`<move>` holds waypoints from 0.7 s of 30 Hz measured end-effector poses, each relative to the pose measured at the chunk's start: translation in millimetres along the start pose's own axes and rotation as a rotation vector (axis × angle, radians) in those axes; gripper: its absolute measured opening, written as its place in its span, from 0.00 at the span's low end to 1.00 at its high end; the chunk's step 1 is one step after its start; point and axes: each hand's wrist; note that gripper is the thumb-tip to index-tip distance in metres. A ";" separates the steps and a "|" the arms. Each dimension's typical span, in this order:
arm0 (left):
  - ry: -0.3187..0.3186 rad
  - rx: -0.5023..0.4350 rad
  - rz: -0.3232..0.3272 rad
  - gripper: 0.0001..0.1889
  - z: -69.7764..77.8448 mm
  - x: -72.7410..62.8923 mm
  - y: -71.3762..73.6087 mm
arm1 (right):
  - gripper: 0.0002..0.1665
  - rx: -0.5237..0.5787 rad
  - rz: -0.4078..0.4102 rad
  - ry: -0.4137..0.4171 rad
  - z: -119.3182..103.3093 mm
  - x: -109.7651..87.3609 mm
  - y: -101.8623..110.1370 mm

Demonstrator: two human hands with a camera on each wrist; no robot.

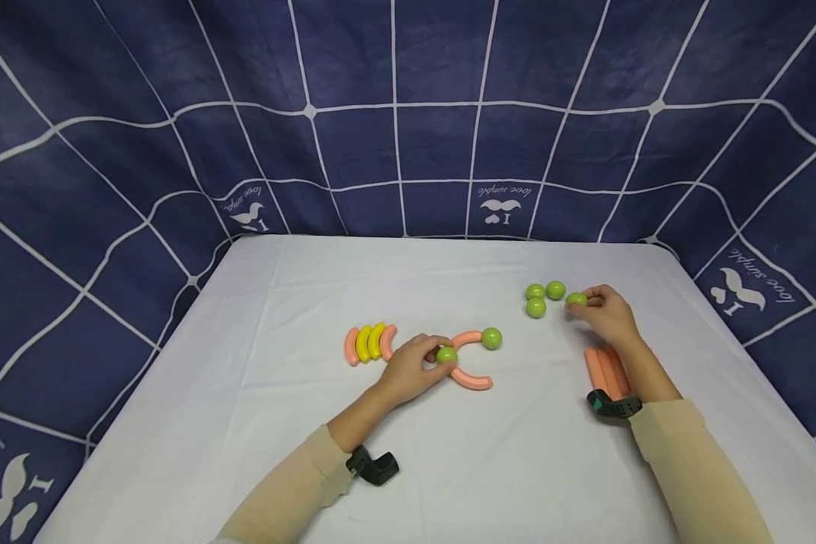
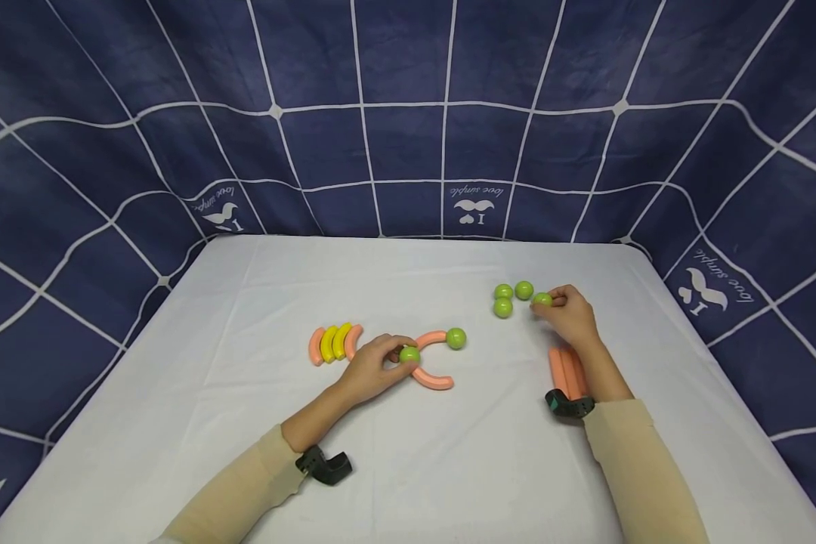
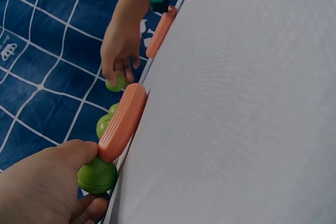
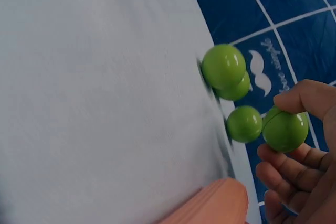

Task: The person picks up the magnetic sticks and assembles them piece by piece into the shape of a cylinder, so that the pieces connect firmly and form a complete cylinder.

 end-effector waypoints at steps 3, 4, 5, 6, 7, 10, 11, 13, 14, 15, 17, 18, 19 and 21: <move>0.002 -0.007 0.002 0.18 -0.1 -0.2 0.0 | 0.34 0.047 -0.007 0.037 -5.9 -8.7 -3.0; 0.003 -0.007 0.002 0.18 0.0 -0.2 0.0 | 0.34 0.058 -0.010 0.049 -7.8 -11.2 -4.3; 0.003 -0.006 0.001 0.18 0.0 -0.1 0.0 | 0.33 0.066 -0.013 0.057 -9.8 -13.8 -5.7; 0.004 -0.007 -0.001 0.18 0.1 0.0 0.0 | 0.33 0.069 -0.017 0.064 -11.6 -16.3 -7.3; 0.005 -0.008 -0.004 0.18 0.3 0.3 -0.1 | 0.33 0.074 -0.022 0.069 -13.4 -18.7 -9.0; 0.000 -0.010 -0.007 0.17 0.8 0.9 -0.3 | 0.32 0.082 -0.036 0.079 -17.5 -25.3 -14.9; -0.002 -0.012 -0.007 0.17 0.8 0.9 -0.3 | 0.32 0.082 -0.043 0.082 -18.8 -27.7 -17.1; -0.005 -0.012 -0.005 0.17 0.8 1.1 -0.2 | 0.31 0.087 -0.056 0.099 -20.6 -31.9 -22.1; -0.004 -0.009 -0.003 0.17 0.8 1.1 0.0 | 0.30 0.089 -0.062 0.107 -21.3 -33.9 -24.6; -0.004 -0.008 -0.002 0.17 0.7 1.0 0.0 | 0.29 0.092 -0.070 0.115 -21.9 -36.2 -27.2; -0.005 -0.005 0.002 0.17 0.5 0.7 0.3 | 0.28 0.108 -0.085 0.128 -22.9 -40.5 -32.0; -0.005 -0.003 0.003 0.17 0.4 0.7 0.2 | 0.27 0.120 -0.095 0.132 -23.3 -42.5 -34.2; -0.004 -0.001 0.003 0.17 0.4 0.7 0.2 | 0.27 0.134 -0.106 0.135 -23.5 -44.3 -36.4; -0.007 -0.002 0.004 0.17 0.5 0.7 -0.2 | 0.26 0.157 -0.128 0.147 -23.8 -47.9 -40.6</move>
Point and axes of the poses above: each hand's wrist, its own x-axis towards the middle knuckle, its own y-axis out of the back of the hand, z = x × y, and after that the axes turned 11 degrees about x, right-handed
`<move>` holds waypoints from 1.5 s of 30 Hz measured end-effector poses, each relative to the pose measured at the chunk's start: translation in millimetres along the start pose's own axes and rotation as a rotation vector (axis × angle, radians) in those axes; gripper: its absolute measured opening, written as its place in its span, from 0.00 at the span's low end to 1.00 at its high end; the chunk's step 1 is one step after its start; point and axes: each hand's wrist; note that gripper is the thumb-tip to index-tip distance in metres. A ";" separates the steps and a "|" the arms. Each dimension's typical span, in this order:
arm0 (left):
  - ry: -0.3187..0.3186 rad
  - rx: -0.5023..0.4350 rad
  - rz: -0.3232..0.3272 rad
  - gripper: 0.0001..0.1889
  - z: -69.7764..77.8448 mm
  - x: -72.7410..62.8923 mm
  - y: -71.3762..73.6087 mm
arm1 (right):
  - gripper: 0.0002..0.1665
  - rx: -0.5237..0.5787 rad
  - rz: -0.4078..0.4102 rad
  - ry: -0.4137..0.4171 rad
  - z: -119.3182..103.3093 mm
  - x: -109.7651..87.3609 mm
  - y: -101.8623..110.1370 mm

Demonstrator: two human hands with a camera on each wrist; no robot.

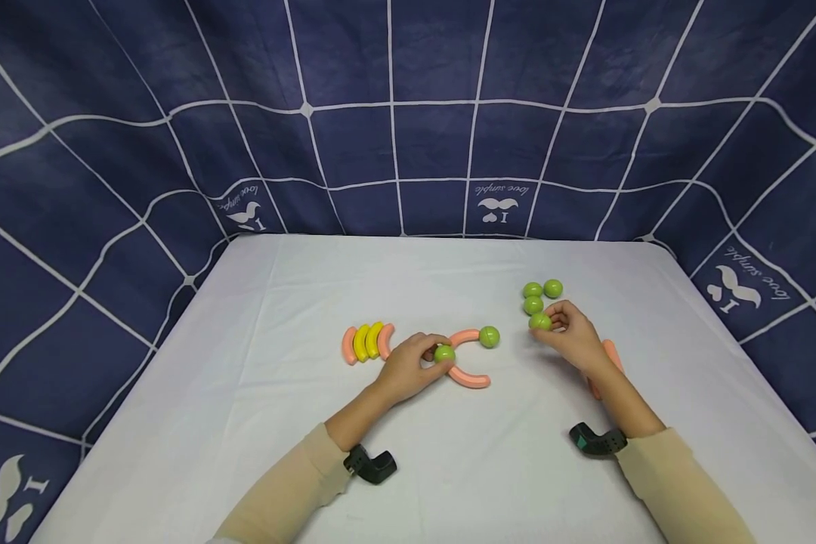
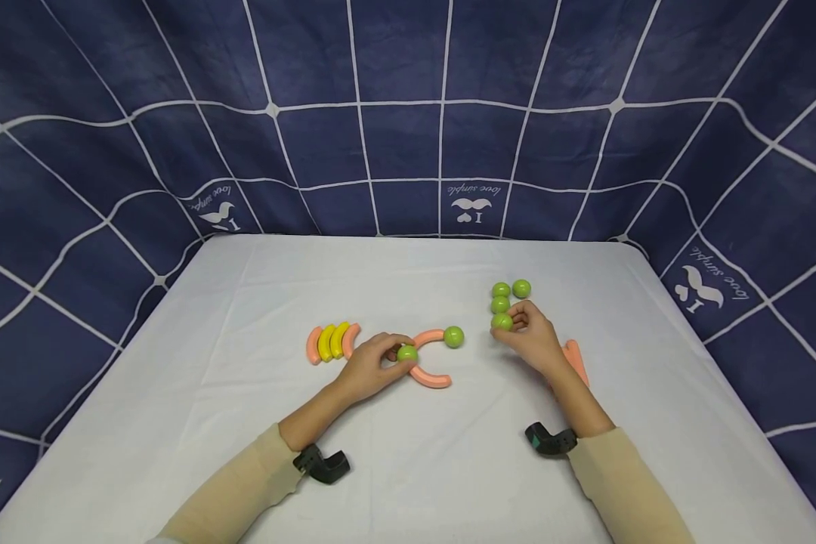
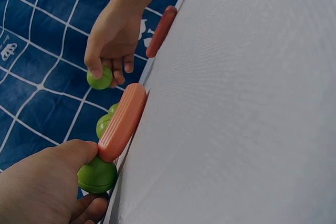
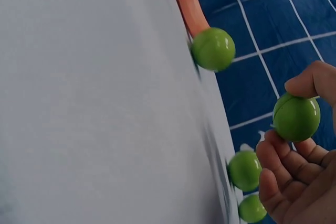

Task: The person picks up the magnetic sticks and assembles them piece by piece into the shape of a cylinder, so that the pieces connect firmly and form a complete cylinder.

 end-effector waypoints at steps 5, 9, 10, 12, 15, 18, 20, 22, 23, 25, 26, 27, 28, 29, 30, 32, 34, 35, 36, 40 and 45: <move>0.000 0.002 0.002 0.17 -0.1 0.3 0.0 | 0.24 0.053 -0.063 0.038 0.9 -6.4 -11.9; -0.003 0.006 0.007 0.17 -0.5 0.4 0.3 | 0.23 0.095 -0.124 0.089 5.0 -10.1 -19.0; -0.003 0.007 0.008 0.17 -0.6 0.5 0.3 | 0.23 0.104 -0.140 0.101 6.8 -10.6 -20.3; -0.002 0.008 0.009 0.17 -0.9 0.5 0.1 | 0.23 0.112 -0.173 0.125 10.2 -11.5 -22.5; -0.003 0.007 0.010 0.17 -1.3 0.5 -0.7 | 0.22 0.113 -0.217 0.140 14.9 -13.4 -26.8; 0.000 0.004 0.006 0.17 -1.9 0.0 -2.1 | 0.22 0.084 -0.260 0.149 17.9 -16.0 -32.1; 0.003 0.003 0.004 0.18 -1.7 0.0 -2.6 | 0.22 0.066 -0.274 0.155 19.2 -17.5 -35.5; 0.003 0.002 0.003 0.18 -1.6 0.0 -2.9 | 0.22 0.053 -0.282 0.161 19.7 -18.9 -37.5; 0.003 0.001 0.003 0.17 -1.3 0.0 -2.8 | 0.22 0.053 -0.286 0.159 20.0 -19.1 -38.1; 0.008 0.004 -0.001 0.17 -0.9 0.1 -2.3 | 0.22 0.045 -0.296 0.169 20.2 -19.9 -38.7; 0.009 0.005 -0.003 0.17 -0.7 0.1 -1.8 | 0.22 0.046 -0.305 0.171 19.7 -20.3 -39.0; 0.011 0.008 -0.004 0.17 -0.9 0.2 -1.6 | 0.23 0.044 -0.315 0.175 19.6 -20.5 -39.5; 0.013 0.010 -0.004 0.17 -1.1 0.4 -1.4 | 0.23 0.039 -0.323 0.177 19.4 -20.6 -40.0; 0.016 0.012 -0.007 0.17 -1.3 0.4 -1.0 | 0.23 0.033 -0.330 0.181 19.5 -20.5 -40.8; 0.018 0.015 -0.007 0.17 -1.7 0.5 -0.9 | 0.23 0.028 -0.336 0.186 19.0 -20.7 -41.5; 0.012 0.014 -0.002 0.17 -2.3 0.9 -1.1 | 0.24 0.026 -0.345 0.193 19.0 -21.0 -42.5; 0.008 0.015 -0.002 0.17 -2.8 1.2 -1.3 | 0.23 0.022 -0.351 0.204 19.6 -21.1 -42.9; 0.006 0.015 -0.001 0.17 -2.9 1.2 -1.3 | 0.23 0.024 -0.355 0.209 20.1 -21.3 -43.1; 0.004 0.015 0.000 0.17 -3.0 1.2 -1.3 | 0.23 0.027 -0.359 0.216 20.5 -21.4 -43.2; 0.002 0.014 0.000 0.17 -3.1 1.1 -1.1 | 0.22 0.032 -0.374 0.235 21.0 -22.4 -43.8; -0.004 0.001 0.000 0.17 -2.3 1.0 -0.3 | 0.22 0.041 -0.407 0.248 20.2 -23.8 -43.8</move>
Point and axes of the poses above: each hand's wrist, its own x-axis towards the middle knuckle, its own y-axis out of the back of the hand, z = x × y, and after that the axes turned 11 degrees about x, right-handed
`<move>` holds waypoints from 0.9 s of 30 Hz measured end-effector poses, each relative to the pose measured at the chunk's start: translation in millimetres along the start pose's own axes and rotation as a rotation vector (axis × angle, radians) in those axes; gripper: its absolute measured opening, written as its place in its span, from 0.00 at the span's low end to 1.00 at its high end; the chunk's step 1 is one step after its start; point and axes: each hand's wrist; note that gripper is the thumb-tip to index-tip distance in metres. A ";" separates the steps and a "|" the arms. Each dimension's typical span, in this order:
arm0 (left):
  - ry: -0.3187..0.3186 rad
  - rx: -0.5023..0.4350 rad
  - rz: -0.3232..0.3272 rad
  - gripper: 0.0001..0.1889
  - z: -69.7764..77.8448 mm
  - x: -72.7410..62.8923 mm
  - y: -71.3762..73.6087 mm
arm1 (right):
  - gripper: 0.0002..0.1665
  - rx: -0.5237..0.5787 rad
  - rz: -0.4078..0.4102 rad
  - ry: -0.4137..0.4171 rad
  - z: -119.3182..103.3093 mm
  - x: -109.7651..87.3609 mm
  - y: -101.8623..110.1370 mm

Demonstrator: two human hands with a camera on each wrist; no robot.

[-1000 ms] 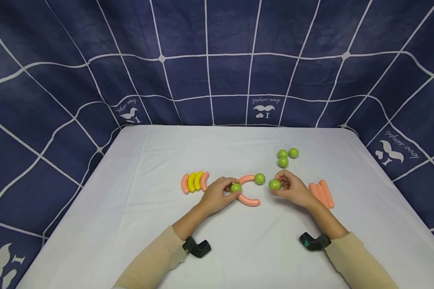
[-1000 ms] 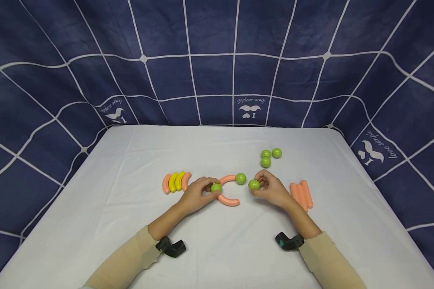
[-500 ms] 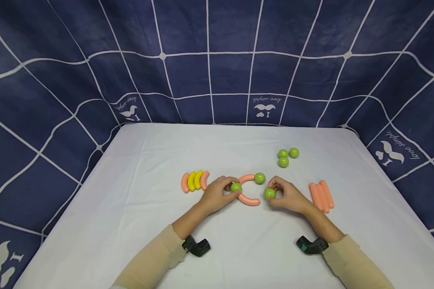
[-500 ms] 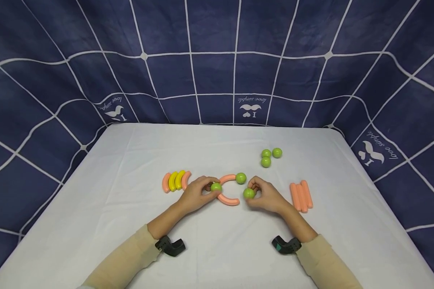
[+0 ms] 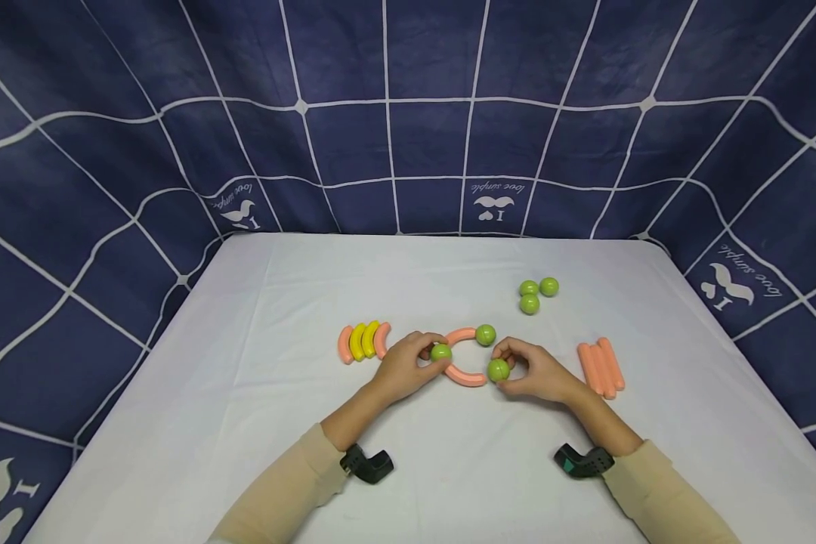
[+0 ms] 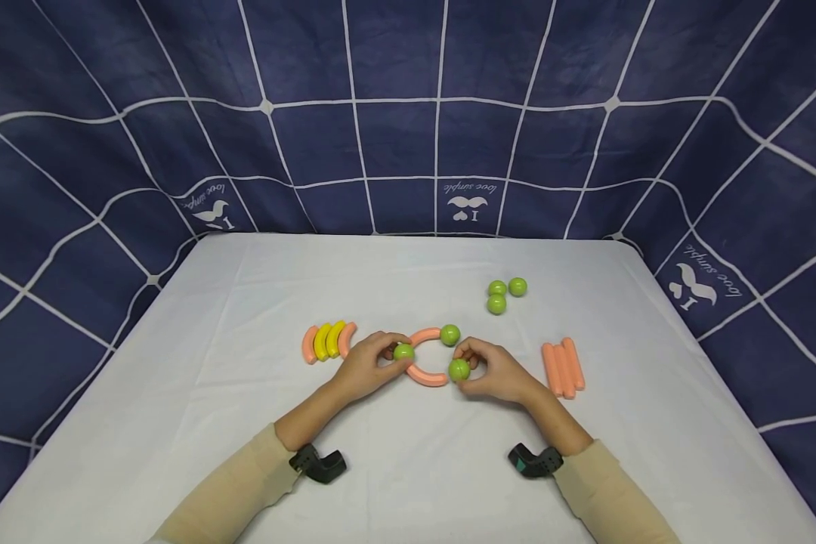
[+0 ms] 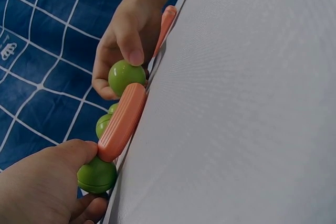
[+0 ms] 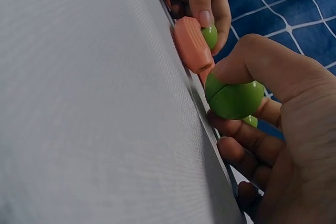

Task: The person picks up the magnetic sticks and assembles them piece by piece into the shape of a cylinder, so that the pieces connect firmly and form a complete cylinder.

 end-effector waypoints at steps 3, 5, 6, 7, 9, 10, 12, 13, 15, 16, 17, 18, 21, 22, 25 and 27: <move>-0.001 -0.003 0.001 0.17 -0.1 -0.7 0.2 | 0.22 0.009 -0.010 -0.004 -0.2 0.3 -0.7; -0.003 -0.002 0.003 0.17 0.0 -1.0 0.2 | 0.23 0.010 -0.009 -0.010 -0.9 0.3 -1.0; -0.003 -0.002 0.004 0.17 0.0 -1.1 0.1 | 0.23 0.006 -0.007 -0.014 -1.3 0.3 -1.2; -0.003 -0.001 0.004 0.17 0.1 -1.0 0.0 | 0.23 0.001 -0.004 -0.018 -1.9 0.3 -1.5; -0.003 -0.003 0.005 0.17 0.1 -0.8 -0.3 | 0.23 -0.012 0.002 -0.023 -2.9 0.4 -2.4; -0.003 -0.005 0.005 0.17 0.2 -0.7 -0.4 | 0.23 -0.018 0.005 -0.024 -4.1 0.4 -3.0; -0.005 -0.010 0.005 0.18 0.2 -0.5 -0.5 | 0.23 -0.024 0.008 -0.021 -7.8 0.4 -4.5; -0.005 -0.012 0.005 0.18 0.4 -0.4 -0.5 | 0.22 -0.022 0.007 -0.015 -12.1 0.0 -4.9; -0.006 -0.014 0.003 0.18 0.6 -0.4 -0.5 | 0.22 -0.022 0.002 -0.002 -20.7 -0.8 -5.6; -0.004 -0.011 0.003 0.18 0.8 -0.5 -0.4 | 0.21 -0.022 -0.001 0.001 -25.4 -1.2 -5.9; -0.002 -0.008 0.003 0.18 0.9 -0.5 -0.4 | 0.21 -0.023 -0.004 0.003 -30.1 -1.6 -6.2; 0.002 -0.005 0.004 0.17 1.1 -0.6 -0.4 | 0.20 -0.025 -0.006 0.002 -34.8 -2.0 -6.4; 0.016 0.010 0.005 0.17 1.8 -0.8 -0.3 | 0.20 -0.036 -0.006 -0.006 -42.6 -3.0 -7.0; 0.018 0.013 0.006 0.17 2.0 -0.9 -0.1 | 0.20 -0.036 -0.004 -0.010 -44.3 -3.1 -7.3; 0.015 0.015 0.009 0.16 2.3 -1.1 0.2 | 0.20 -0.034 -0.003 -0.011 -46.1 -3.4 -7.5; 0.009 0.014 0.011 0.16 2.2 -1.0 0.3 | 0.20 -0.032 -0.004 -0.007 -45.6 -3.5 -7.4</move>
Point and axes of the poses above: each hand's wrist, its own x-axis towards the middle knuckle, its own y-axis out of the back of the hand, z = x × y, and after that the axes turned 11 degrees about x, right-handed
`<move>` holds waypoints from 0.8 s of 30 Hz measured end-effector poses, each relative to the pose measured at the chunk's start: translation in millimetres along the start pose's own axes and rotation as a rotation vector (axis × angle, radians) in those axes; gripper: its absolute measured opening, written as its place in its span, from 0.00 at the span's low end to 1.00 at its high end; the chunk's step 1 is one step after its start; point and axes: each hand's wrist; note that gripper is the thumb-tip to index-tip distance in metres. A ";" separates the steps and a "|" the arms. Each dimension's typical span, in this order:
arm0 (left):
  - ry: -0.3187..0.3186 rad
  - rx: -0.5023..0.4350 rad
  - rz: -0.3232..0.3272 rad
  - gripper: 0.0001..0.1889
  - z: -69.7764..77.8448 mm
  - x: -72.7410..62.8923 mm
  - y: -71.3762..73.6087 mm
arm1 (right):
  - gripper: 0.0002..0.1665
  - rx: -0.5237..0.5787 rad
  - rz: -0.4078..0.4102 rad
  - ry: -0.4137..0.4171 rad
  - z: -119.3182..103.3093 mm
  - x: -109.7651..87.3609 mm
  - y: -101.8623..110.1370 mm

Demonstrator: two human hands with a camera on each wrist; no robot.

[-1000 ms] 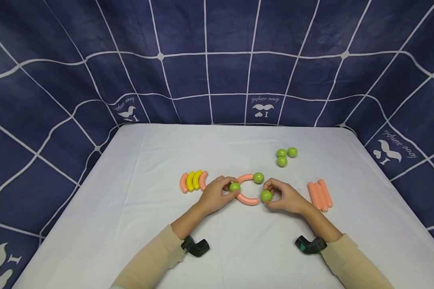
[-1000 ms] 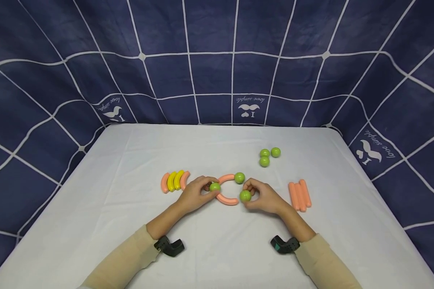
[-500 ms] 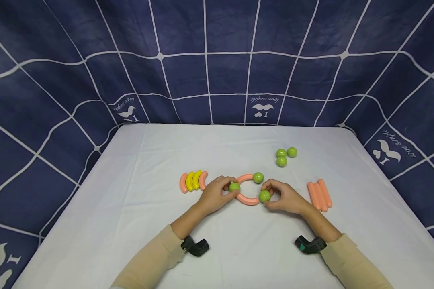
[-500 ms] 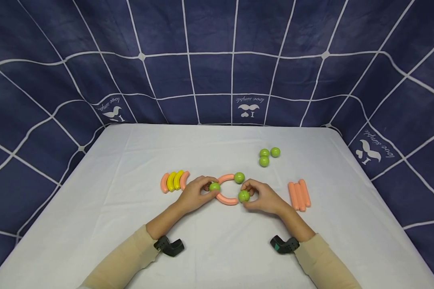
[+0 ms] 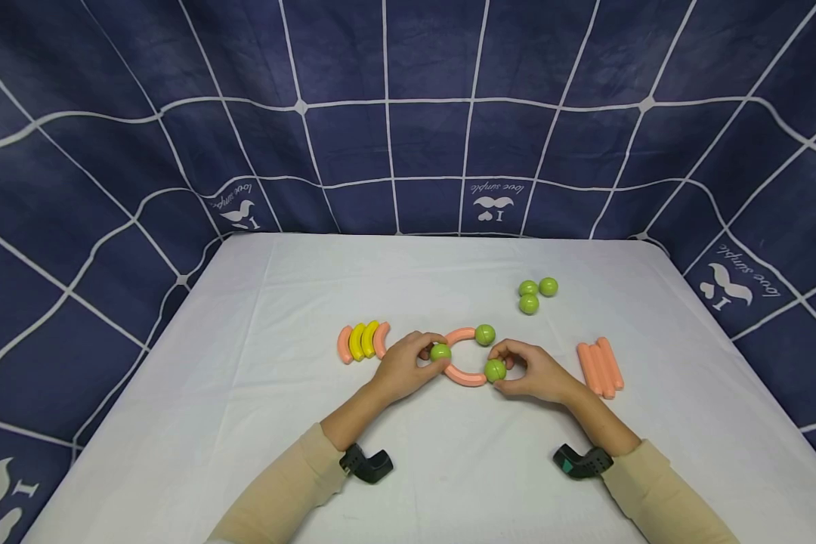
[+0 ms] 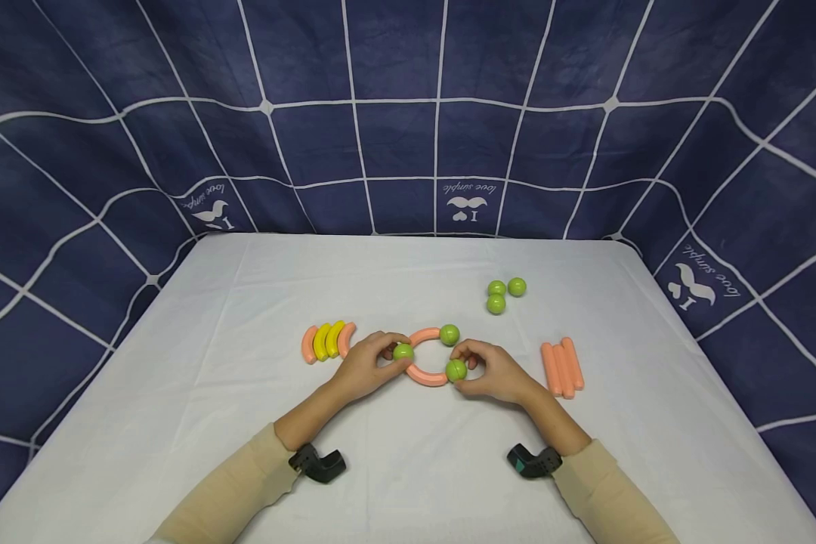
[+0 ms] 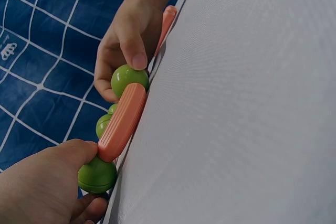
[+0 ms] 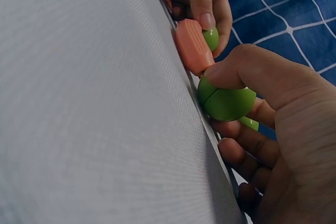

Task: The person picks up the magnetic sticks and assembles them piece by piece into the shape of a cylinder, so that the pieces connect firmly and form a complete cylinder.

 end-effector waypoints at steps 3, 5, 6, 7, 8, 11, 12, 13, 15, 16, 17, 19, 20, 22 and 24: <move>-0.004 0.000 0.000 0.16 -0.5 0.4 -0.4 | 0.20 0.001 -0.001 0.005 1.8 -0.1 0.4; -0.004 0.000 -0.001 0.16 -0.7 0.6 -0.4 | 0.20 0.004 -0.001 0.007 3.2 -0.1 0.8; -0.005 0.001 -0.002 0.16 -0.8 0.7 -0.3 | 0.20 0.007 -0.002 0.007 3.9 0.0 0.9; -0.006 0.001 -0.003 0.16 -0.7 0.7 -0.1 | 0.20 0.009 -0.002 0.007 4.5 0.0 1.1; -0.005 0.001 -0.004 0.16 -0.6 0.6 0.1 | 0.20 0.011 -0.002 0.006 5.1 0.1 1.2; -0.004 0.003 -0.006 0.16 -0.4 0.5 0.5 | 0.20 0.019 -0.003 0.007 6.3 0.3 1.6; -0.002 0.004 -0.007 0.17 -0.4 0.5 0.5 | 0.20 0.021 -0.003 0.009 6.5 0.4 1.7; -0.001 0.004 -0.006 0.17 -0.3 0.3 0.6 | 0.20 0.023 -0.004 0.010 6.8 0.5 1.8; 0.001 0.004 -0.006 0.17 -0.1 0.2 0.7 | 0.20 0.026 -0.005 0.014 7.2 0.6 2.1; -0.001 0.002 -0.004 0.17 0.2 0.1 0.8 | 0.20 0.027 -0.006 0.018 7.2 0.5 2.3; -0.002 0.000 -0.004 0.17 0.1 0.2 0.6 | 0.20 0.029 -0.007 0.021 6.9 0.5 2.5; -0.006 -0.003 -0.002 0.16 0.0 0.2 0.4 | 0.19 0.031 -0.009 0.025 7.3 0.5 2.9; -0.009 -0.005 -0.001 0.16 0.1 0.2 0.5 | 0.19 0.032 -0.011 0.031 8.1 0.6 2.9; -0.018 -0.009 0.003 0.15 0.0 0.1 0.5 | 0.17 0.037 -0.014 0.046 12.2 1.0 2.9; -0.020 -0.010 0.003 0.15 -0.2 0.3 0.4 | 0.17 0.042 -0.014 0.061 21.6 1.8 3.1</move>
Point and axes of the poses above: each hand's wrist, its own x-axis towards the middle knuckle, its own y-axis out of the back of the hand, z = x × y, and after that the axes turned 11 degrees about x, right-handed
